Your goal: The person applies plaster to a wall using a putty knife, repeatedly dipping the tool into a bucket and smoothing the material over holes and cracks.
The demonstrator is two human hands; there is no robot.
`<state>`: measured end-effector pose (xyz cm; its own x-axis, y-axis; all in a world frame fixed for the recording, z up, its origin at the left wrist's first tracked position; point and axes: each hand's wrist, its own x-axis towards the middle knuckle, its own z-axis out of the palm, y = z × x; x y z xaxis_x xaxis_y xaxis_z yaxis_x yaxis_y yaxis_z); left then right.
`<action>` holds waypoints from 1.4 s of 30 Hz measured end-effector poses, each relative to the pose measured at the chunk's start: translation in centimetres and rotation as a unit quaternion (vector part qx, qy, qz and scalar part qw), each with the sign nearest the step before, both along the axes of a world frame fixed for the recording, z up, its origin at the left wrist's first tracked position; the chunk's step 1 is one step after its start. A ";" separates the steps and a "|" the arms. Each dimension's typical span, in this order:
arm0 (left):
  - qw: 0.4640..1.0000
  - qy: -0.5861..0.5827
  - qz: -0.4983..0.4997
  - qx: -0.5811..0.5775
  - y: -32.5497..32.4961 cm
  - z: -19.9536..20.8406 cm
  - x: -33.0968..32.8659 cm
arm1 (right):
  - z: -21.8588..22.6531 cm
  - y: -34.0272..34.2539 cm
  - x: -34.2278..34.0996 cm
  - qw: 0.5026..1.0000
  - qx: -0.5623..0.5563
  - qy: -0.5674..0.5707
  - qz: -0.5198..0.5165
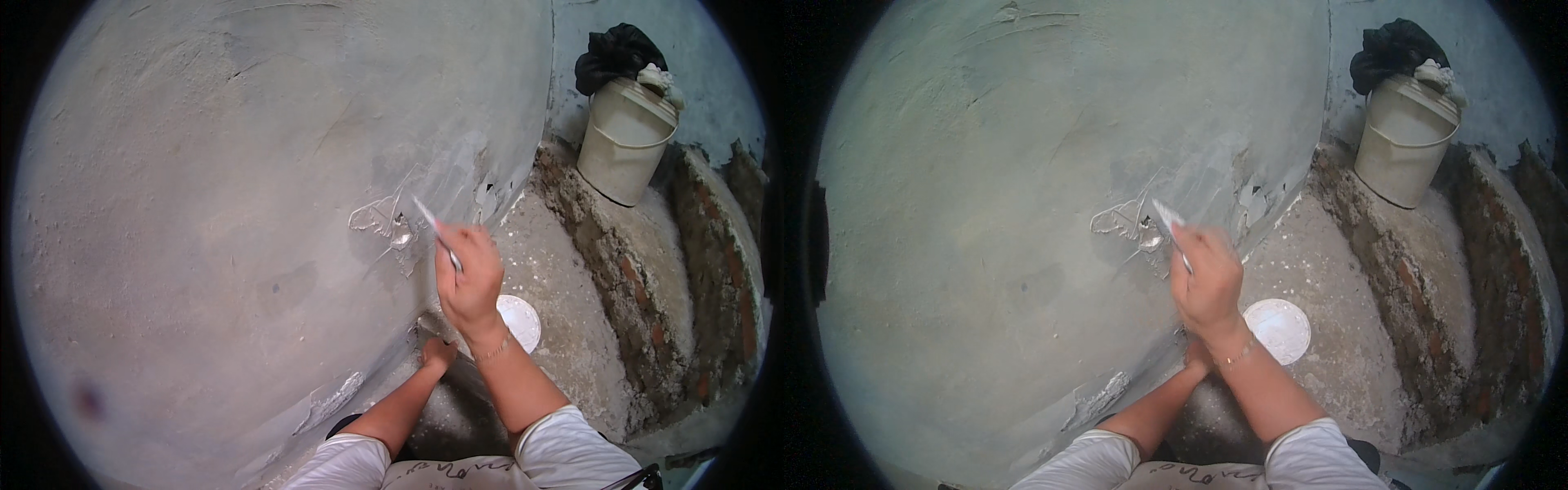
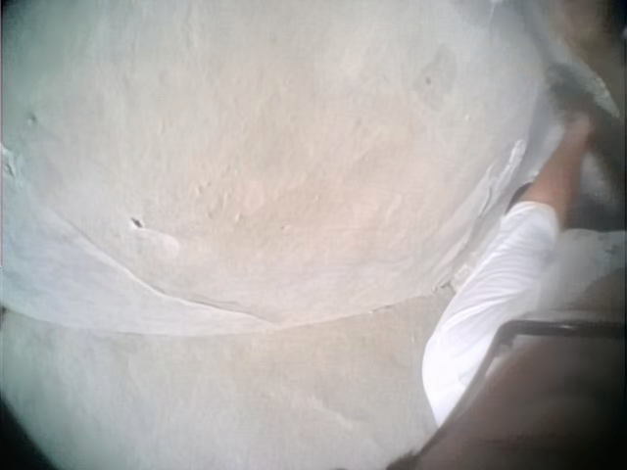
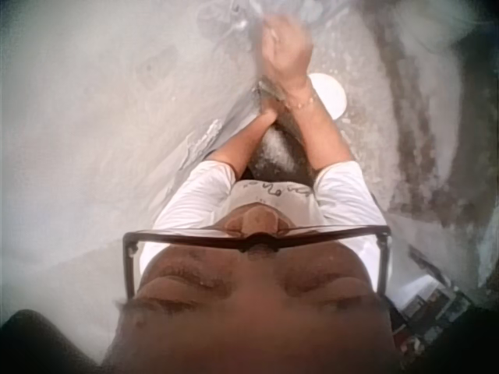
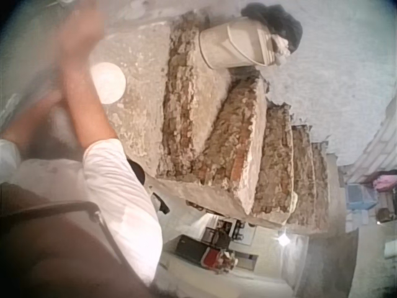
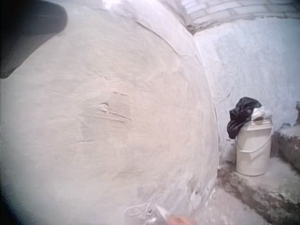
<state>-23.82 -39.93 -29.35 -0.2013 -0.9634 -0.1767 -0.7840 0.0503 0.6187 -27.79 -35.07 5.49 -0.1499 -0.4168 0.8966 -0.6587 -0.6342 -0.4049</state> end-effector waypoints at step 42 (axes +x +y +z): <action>0.994 0.086 0.047 0.044 0.5 1.7 -0.4 | -6.0 0.9 2.4 0.997 0.013 0.069 0.014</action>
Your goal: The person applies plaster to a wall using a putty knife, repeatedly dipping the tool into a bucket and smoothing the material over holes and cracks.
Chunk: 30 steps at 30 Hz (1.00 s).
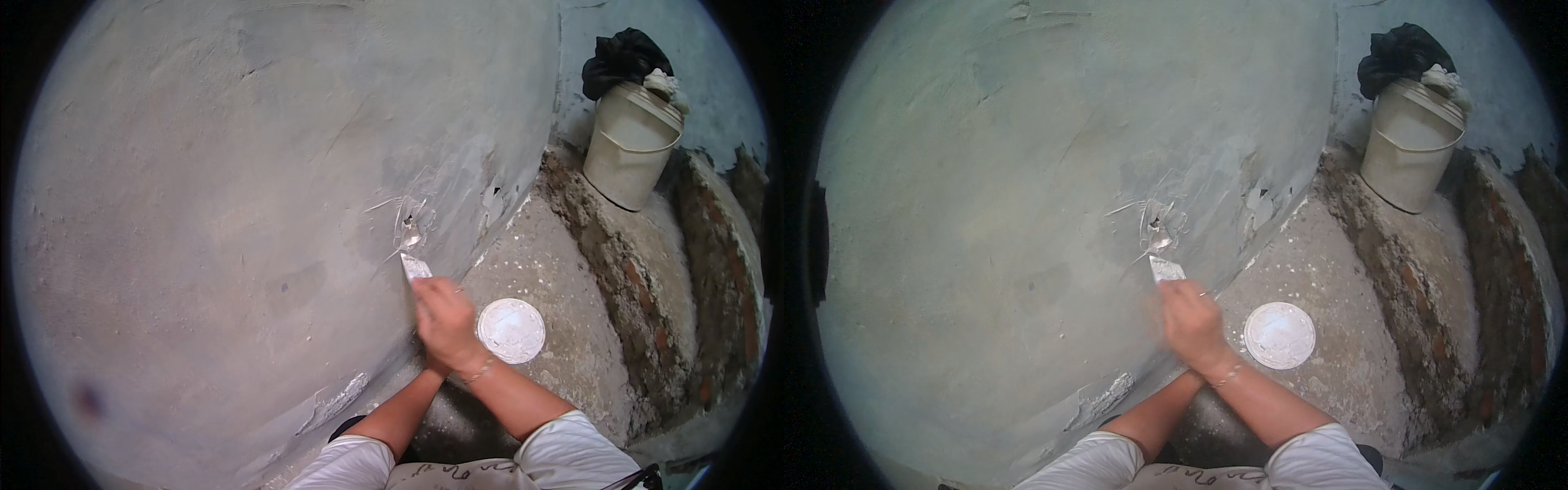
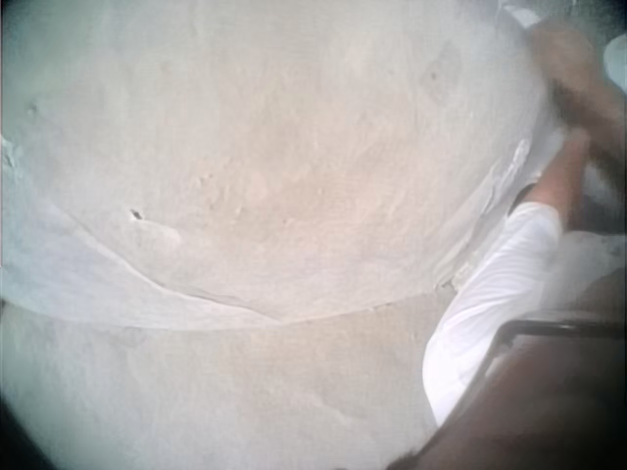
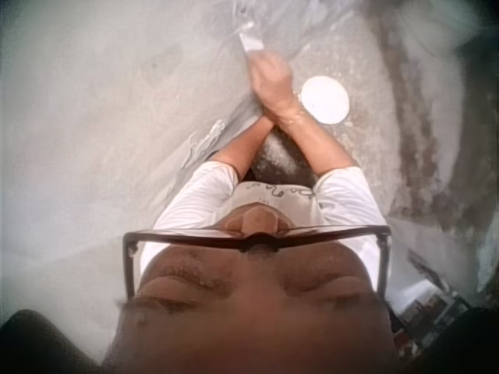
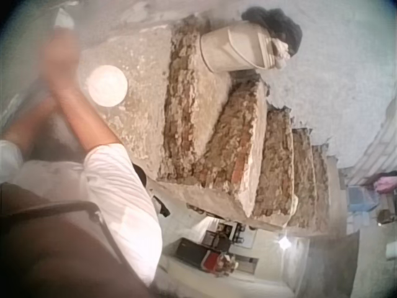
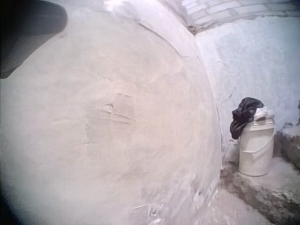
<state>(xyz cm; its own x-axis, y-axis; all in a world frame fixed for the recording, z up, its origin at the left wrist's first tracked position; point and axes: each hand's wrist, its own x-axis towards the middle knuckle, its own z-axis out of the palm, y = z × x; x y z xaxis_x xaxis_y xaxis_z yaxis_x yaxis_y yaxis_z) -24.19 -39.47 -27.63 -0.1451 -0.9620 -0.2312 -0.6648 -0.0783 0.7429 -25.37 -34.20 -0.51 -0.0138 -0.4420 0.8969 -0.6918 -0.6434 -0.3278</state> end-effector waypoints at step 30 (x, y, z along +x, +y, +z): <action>0.991 -0.063 0.035 0.110 1.7 6.9 1.2 | 3.3 -4.6 -6.5 0.845 0.265 -0.435 0.163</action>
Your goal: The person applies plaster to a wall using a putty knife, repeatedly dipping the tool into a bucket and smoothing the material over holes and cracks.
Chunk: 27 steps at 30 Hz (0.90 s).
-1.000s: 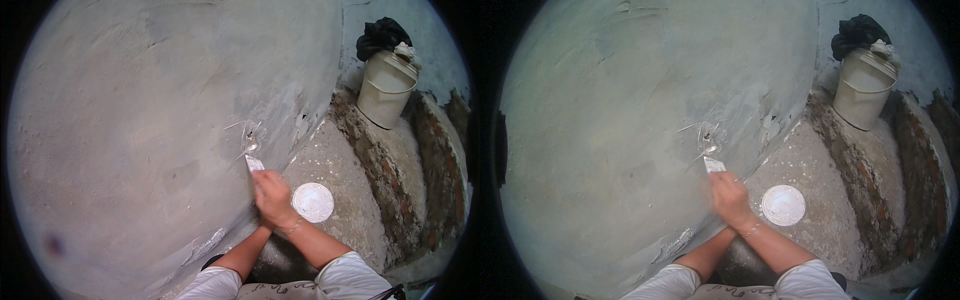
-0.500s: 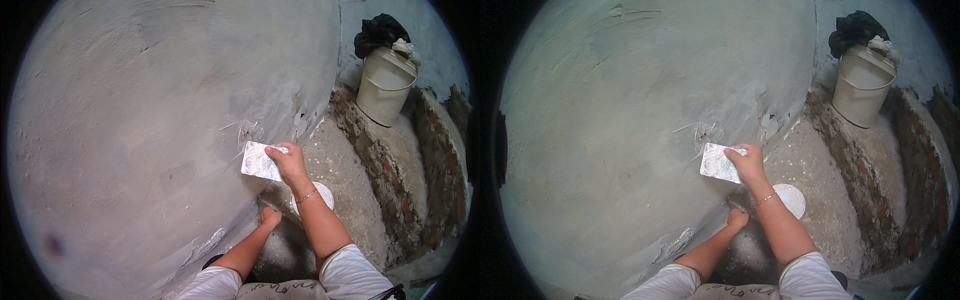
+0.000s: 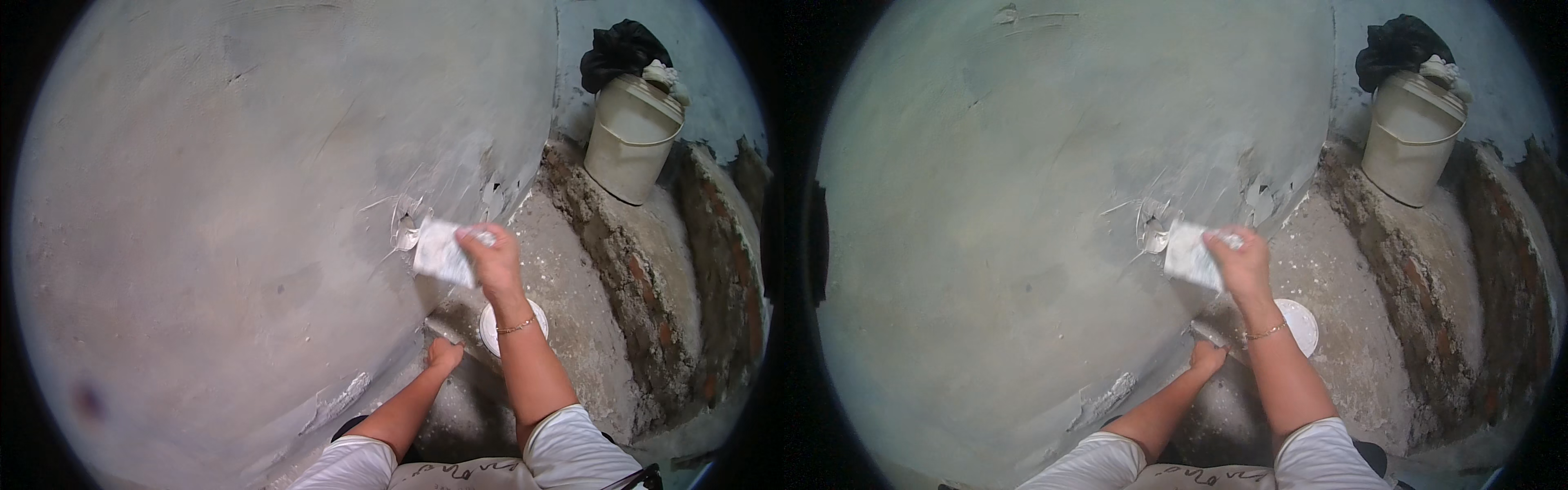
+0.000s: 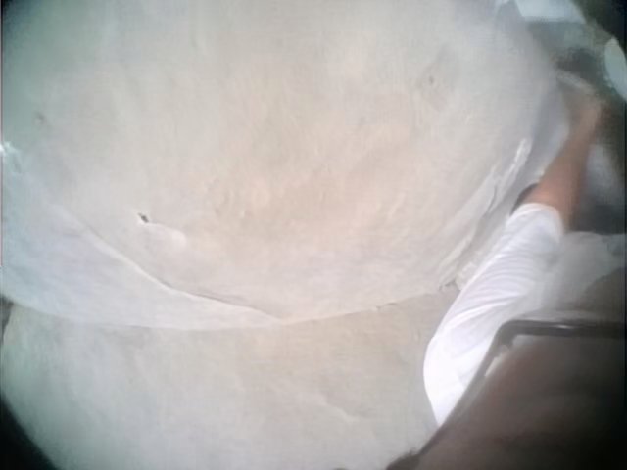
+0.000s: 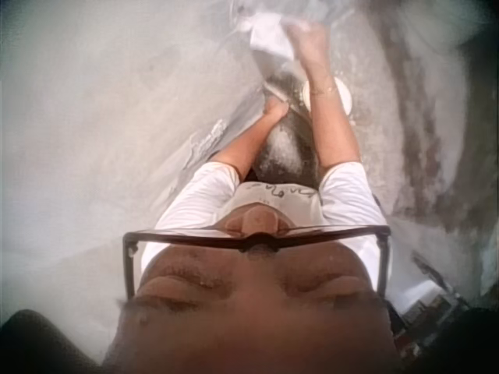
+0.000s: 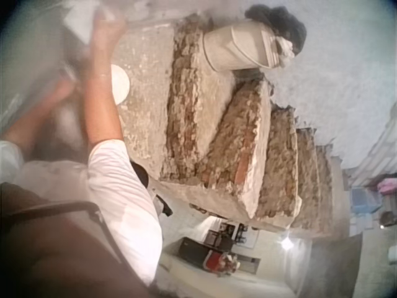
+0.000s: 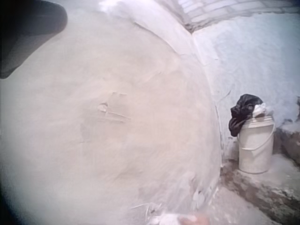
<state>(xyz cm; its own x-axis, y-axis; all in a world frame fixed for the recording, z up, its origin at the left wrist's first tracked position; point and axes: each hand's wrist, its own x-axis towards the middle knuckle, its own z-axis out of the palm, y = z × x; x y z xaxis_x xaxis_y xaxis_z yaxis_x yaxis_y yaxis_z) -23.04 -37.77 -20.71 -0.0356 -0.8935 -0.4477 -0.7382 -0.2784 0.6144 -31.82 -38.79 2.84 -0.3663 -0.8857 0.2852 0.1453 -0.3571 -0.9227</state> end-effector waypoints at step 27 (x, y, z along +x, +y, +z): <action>0.968 0.011 -0.046 -0.245 -1.6 -7.5 -0.4 | 2.4 3.2 3.9 0.793 -0.323 0.503 -0.118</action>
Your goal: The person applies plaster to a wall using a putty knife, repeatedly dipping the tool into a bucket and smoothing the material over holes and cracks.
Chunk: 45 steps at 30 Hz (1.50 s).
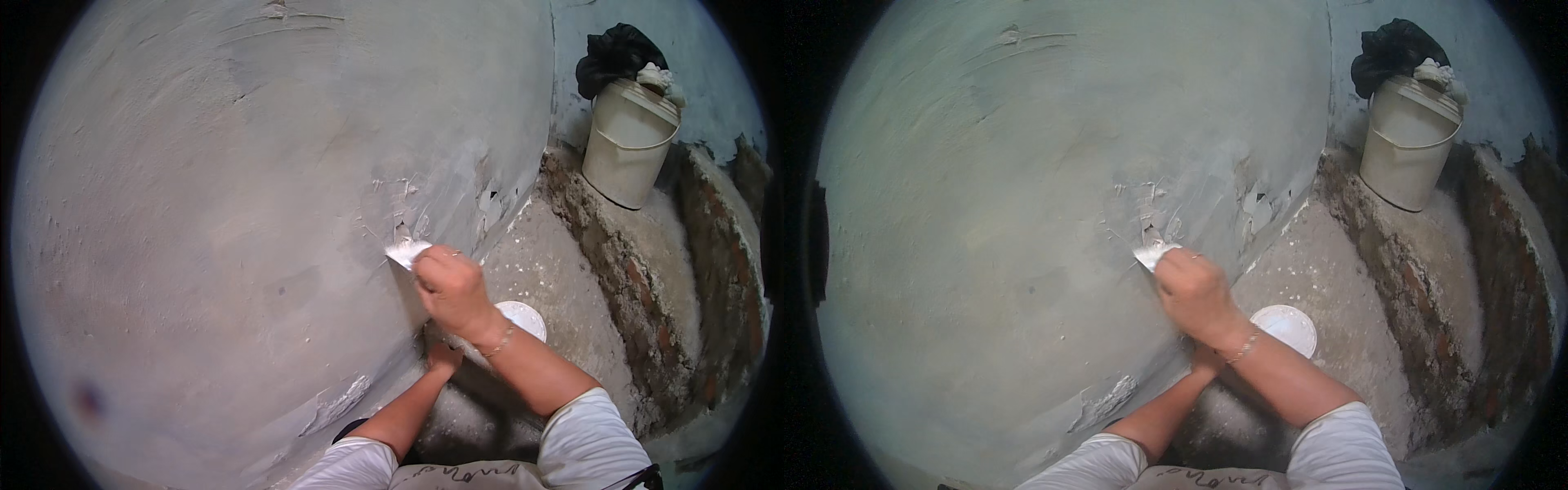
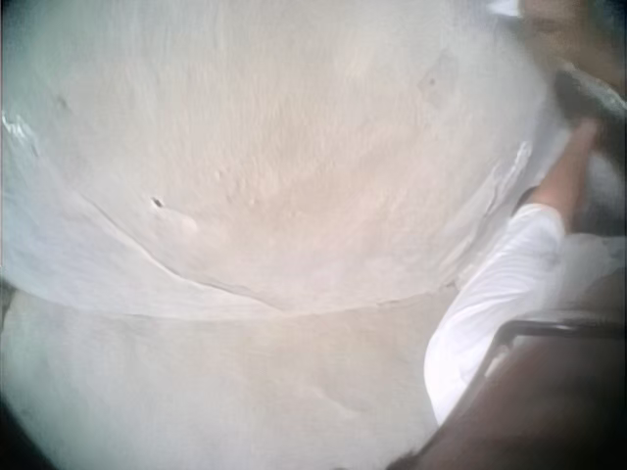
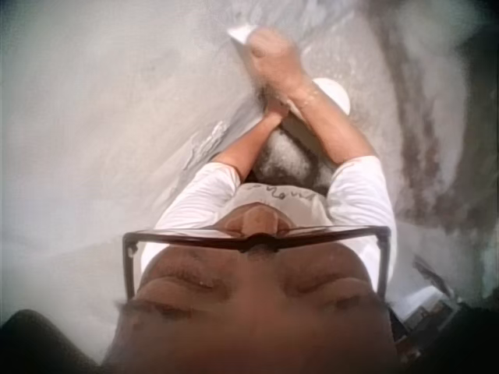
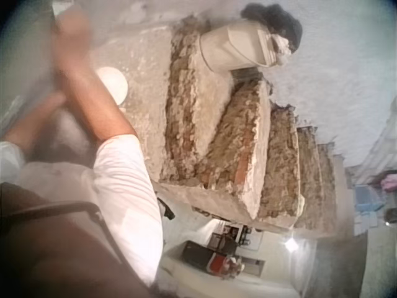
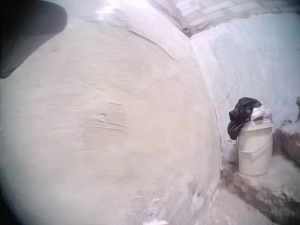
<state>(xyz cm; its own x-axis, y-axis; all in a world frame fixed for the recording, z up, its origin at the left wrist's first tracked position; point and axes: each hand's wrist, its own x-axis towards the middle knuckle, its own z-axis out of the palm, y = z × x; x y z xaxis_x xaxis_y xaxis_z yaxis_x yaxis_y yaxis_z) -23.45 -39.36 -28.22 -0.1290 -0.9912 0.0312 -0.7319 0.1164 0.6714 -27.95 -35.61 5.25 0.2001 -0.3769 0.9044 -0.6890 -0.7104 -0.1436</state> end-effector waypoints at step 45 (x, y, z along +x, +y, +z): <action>0.977 0.008 0.056 0.205 1.9 6.9 -0.9 | 1.3 -2.3 -2.7 0.997 -0.034 0.060 0.017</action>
<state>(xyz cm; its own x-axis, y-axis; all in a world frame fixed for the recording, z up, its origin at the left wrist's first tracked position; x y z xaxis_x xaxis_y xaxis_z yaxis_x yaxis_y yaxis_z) -24.39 -37.43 -21.36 -0.0217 -0.9285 -0.3708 -0.7134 -0.2454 0.6564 -30.62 -37.92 6.52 0.3197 -0.3072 0.8963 -0.6740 -0.7386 -0.0127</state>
